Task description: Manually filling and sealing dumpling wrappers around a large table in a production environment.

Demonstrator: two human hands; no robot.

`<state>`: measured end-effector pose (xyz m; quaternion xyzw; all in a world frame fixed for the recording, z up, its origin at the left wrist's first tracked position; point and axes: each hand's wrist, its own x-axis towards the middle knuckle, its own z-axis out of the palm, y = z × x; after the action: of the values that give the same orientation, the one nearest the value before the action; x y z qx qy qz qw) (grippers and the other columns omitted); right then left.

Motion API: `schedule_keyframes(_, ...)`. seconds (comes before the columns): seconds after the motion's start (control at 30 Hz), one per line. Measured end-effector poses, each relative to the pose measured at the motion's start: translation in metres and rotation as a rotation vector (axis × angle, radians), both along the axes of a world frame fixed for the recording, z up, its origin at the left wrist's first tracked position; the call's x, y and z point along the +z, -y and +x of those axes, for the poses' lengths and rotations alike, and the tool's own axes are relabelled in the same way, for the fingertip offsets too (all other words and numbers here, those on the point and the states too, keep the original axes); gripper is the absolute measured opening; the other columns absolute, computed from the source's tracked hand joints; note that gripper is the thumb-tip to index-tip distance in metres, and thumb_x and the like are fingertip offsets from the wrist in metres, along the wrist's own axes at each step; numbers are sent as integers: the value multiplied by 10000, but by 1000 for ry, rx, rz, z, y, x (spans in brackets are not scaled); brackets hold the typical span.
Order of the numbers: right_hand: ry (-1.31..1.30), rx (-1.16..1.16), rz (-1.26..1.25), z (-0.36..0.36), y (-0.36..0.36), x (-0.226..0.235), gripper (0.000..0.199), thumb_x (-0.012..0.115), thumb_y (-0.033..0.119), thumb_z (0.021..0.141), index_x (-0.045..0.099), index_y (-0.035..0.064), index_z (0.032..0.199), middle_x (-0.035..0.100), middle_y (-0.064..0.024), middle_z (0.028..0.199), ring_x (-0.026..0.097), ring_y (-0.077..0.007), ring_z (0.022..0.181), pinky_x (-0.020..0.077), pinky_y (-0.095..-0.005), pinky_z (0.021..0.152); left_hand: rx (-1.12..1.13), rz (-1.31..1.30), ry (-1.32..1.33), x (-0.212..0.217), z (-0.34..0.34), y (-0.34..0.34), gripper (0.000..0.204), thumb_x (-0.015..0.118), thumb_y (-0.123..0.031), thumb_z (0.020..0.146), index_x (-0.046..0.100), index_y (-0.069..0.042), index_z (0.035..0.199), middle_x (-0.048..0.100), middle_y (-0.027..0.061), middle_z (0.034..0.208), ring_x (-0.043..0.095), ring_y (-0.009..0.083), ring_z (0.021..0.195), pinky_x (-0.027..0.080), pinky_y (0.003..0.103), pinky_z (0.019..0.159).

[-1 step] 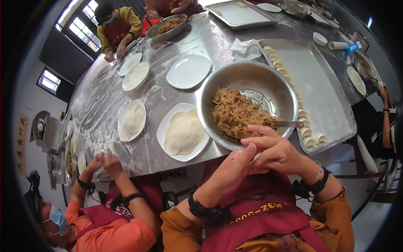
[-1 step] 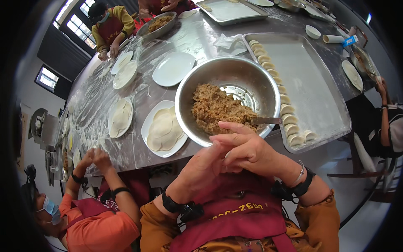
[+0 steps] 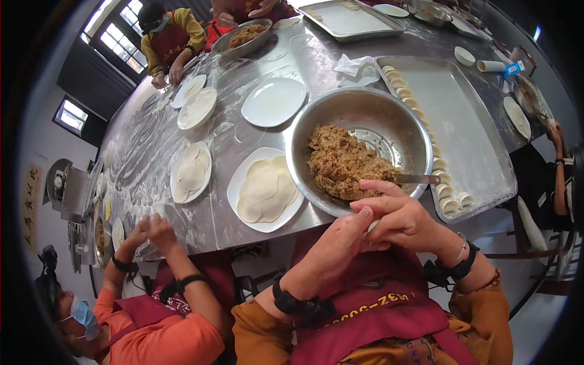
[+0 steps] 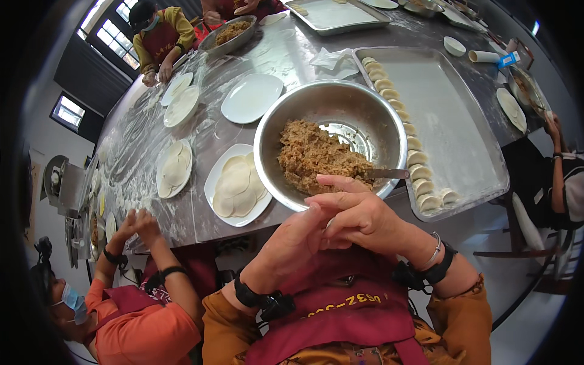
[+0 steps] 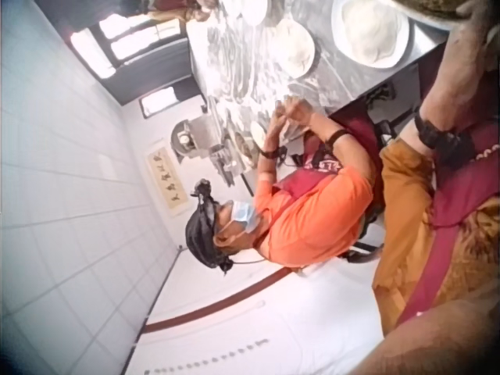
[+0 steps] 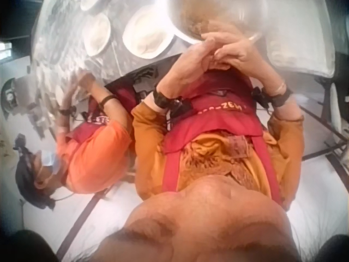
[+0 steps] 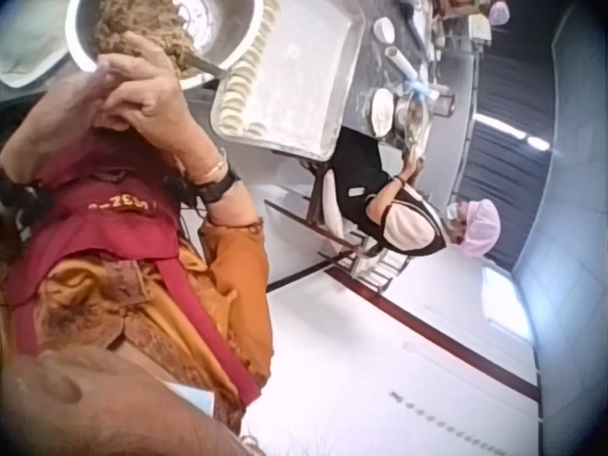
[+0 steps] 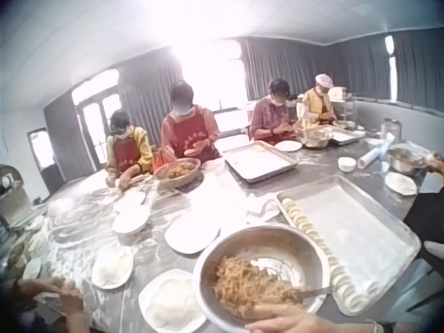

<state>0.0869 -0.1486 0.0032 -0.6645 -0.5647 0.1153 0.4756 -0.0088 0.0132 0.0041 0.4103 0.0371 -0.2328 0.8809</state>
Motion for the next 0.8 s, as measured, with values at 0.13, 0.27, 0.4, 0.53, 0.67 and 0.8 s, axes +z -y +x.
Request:
schedule_keyframes(0.13,125,4,-16,-1,-1,4,134,748,127,639,692,134,761,520,-63,1295,365,-329,1281,321,-434,1007,5,-34,-23,-3,-1,2,564,337,-412,972,338,35,1315,476,153,1258,519,209,1112,438,334,930)
schedule_keyframes(0.27,145,-43,-6,-10,-8,10,100,743,147,643,677,131,716,544,-66,1263,390,-325,1261,332,-439,988,90,-25,-18,0,0,6,509,386,-441,962,556,27,1067,590,69,962,561,105,883,453,220,754)
schedule_keyframes(0.4,295,-40,25,-10,-9,8,87,733,173,663,679,139,722,567,-78,1220,432,-317,1221,348,-446,954,83,-20,5,-17,-2,3,501,391,-435,962,568,27,1038,587,59,930,548,87,837,439,202,711)
schedule_keyframes(0.53,313,-18,53,-10,-8,6,93,729,171,675,679,127,739,572,-82,1202,457,-315,1192,357,-444,941,27,38,2,-19,-3,0,554,368,-383,967,357,69,1287,493,166,1216,539,223,1071,446,323,913)
schedule_keyframes(0.67,221,-15,51,-10,-5,10,93,726,142,681,675,95,743,569,-87,1212,453,-317,1198,357,-435,953,-1,-38,-5,-8,-6,1,568,353,-408,969,362,55,1298,504,143,1220,528,207,1093,439,324,922)
schedule_keyframes(0.8,-27,-43,91,-7,3,3,163,727,101,682,674,59,830,514,-137,1281,450,-331,1202,334,-431,999,10,-15,2,4,-4,2,588,328,-432,970,383,51,1301,493,122,1256,515,196,1116,422,326,942)
